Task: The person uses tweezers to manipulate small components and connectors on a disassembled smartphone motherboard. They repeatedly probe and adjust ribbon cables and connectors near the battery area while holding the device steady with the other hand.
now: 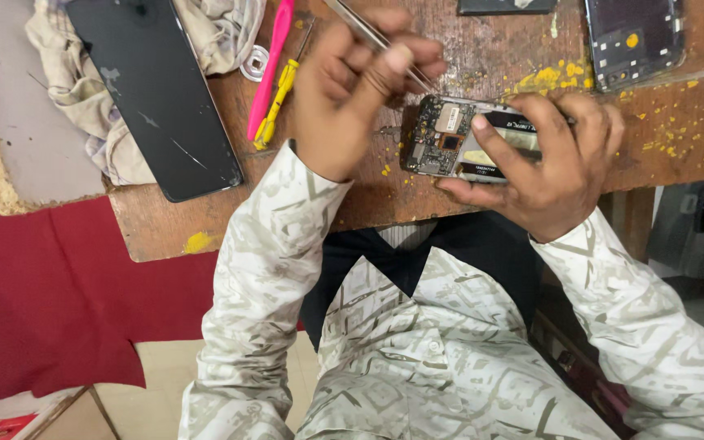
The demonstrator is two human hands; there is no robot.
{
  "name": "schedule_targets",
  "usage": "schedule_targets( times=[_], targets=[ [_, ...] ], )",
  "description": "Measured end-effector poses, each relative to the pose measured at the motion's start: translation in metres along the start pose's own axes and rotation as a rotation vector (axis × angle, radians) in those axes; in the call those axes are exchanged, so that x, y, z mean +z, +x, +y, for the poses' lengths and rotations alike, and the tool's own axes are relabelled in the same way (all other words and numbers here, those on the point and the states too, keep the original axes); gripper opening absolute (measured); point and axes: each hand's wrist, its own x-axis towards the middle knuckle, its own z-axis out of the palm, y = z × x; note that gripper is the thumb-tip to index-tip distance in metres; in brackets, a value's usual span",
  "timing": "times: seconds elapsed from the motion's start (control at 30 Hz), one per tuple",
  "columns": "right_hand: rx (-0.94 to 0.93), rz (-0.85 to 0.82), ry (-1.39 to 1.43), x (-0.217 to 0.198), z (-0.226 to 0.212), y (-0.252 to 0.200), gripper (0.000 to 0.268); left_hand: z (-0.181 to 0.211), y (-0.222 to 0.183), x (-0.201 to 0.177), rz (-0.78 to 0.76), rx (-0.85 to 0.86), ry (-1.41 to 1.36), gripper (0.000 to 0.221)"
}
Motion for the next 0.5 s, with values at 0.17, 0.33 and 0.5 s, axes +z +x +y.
schedule_targets(
  times=[0.17,0.33,0.5],
  targets=[
    [0.006,0.012,0.033,-0.002,-0.001,0.001,0.062,0.013,-0.002,0.004,0.045,0.04,0.017,0.029],
    [0.043,-0.007,0.025,-0.003,-0.002,0.003,0.061,0.015,-0.028,0.011,0.126,0.224,0.402,0.022],
    [0.049,-0.022,0.04,0.001,-0.002,0.003,0.063,0.015,-0.059,0.005,0.269,0.04,0.218,0.031]
  ],
)
